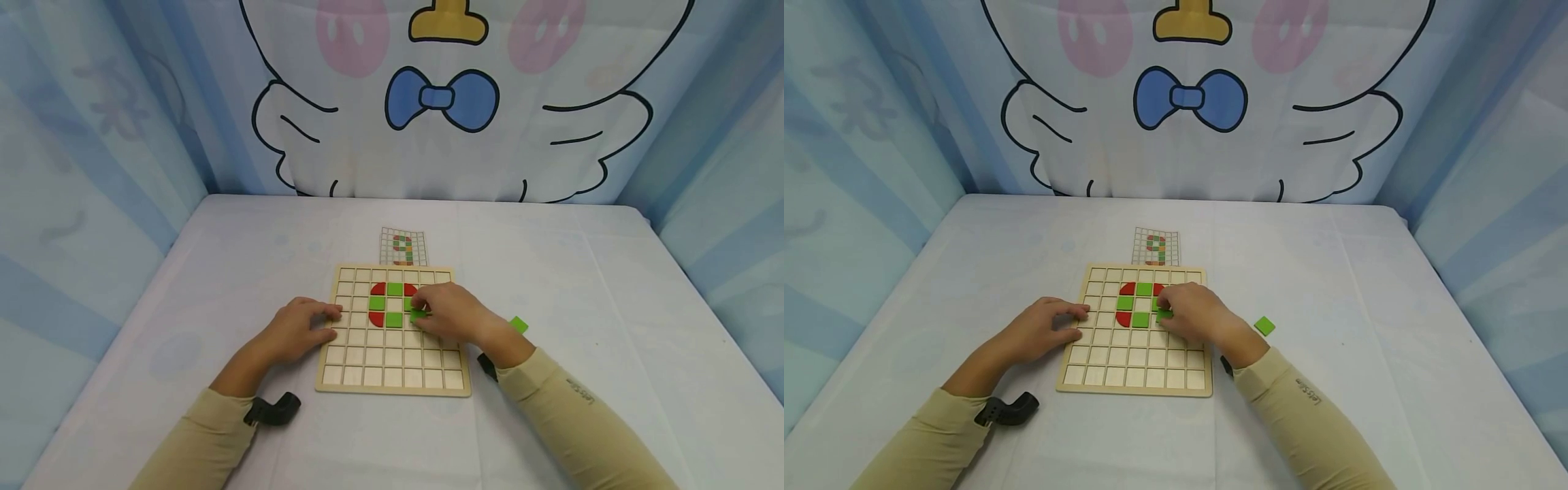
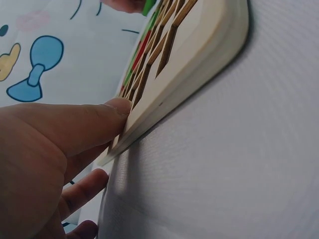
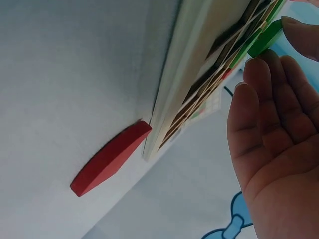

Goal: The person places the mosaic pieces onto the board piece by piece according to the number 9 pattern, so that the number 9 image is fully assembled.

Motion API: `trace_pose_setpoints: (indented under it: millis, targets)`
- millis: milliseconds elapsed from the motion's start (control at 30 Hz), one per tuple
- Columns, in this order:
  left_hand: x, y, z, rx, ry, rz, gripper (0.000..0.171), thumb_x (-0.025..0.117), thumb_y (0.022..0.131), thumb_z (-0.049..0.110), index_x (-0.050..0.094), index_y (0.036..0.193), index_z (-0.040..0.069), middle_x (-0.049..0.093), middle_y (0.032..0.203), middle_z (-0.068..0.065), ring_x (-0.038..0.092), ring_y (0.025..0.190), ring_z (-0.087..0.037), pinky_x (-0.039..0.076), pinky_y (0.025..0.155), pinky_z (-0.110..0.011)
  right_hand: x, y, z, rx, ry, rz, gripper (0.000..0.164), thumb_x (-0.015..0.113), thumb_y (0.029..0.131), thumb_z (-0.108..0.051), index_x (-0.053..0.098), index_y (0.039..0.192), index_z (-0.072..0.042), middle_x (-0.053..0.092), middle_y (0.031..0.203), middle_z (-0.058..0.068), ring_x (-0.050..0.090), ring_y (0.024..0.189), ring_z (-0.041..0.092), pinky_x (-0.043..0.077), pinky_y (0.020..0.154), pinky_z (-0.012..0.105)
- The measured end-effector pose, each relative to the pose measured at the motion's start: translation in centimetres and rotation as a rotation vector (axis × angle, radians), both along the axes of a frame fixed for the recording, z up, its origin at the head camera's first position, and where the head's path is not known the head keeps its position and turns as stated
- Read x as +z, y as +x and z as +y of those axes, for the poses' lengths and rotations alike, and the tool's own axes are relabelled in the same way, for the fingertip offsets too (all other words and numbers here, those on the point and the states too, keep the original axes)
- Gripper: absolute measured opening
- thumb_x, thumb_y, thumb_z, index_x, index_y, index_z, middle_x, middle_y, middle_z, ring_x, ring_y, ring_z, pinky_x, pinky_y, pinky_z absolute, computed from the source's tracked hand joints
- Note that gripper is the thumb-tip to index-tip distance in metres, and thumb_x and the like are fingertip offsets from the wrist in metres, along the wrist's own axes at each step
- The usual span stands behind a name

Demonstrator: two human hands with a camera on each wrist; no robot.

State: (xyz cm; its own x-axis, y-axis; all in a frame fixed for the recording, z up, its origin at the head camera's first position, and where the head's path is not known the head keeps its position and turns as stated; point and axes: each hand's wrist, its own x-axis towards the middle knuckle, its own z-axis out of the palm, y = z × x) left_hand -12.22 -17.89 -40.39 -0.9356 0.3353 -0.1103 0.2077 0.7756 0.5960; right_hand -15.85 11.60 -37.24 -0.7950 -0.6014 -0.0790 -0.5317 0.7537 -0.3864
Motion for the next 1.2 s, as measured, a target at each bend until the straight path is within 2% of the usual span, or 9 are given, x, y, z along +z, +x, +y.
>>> trace_pose_setpoints:
  millis: [567,833,1200]
  targets:
    - [0.11,-0.03,0.08,0.002,-0.002,-0.002,0.024,0.071,0.095,0.018,0.072,0.118,0.011,0.061,0.138,-0.002,0.044,0.131,-0.034,0.036,0.106,-0.056,-0.55,0.05,-0.53,0.008,0.002,-0.009,0.022,0.071,0.093,-0.016,0.071,0.111,-0.004,0.070,0.102,0.003,0.062,0.088,0.017,0.051,0.087,0.038]
    - [0.16,0.01,0.13,0.009,-0.008,-0.012,0.024,0.071,0.094,0.018,0.072,0.117,0.012,0.060,0.138,-0.002,0.044,0.131,-0.035,0.035,0.106,-0.056,-0.52,0.15,-0.71,0.030,-0.001,0.002,0.023,0.071,0.092,-0.015,0.071,0.112,-0.004,0.071,0.105,0.004,0.064,0.095,0.021,0.047,0.096,0.042]
    - [-0.01,-0.01,0.04,0.002,-0.001,-0.005,0.024,0.071,0.094,0.018,0.072,0.118,0.011,0.060,0.138,-0.003,0.044,0.132,-0.036,0.034,0.106,-0.057,-0.51,0.22,-0.77,0.037,0.011,0.009,0.023,0.071,0.092,-0.015,0.071,0.112,-0.004,0.072,0.105,0.005,0.065,0.099,0.022,0.047,0.097,0.043]
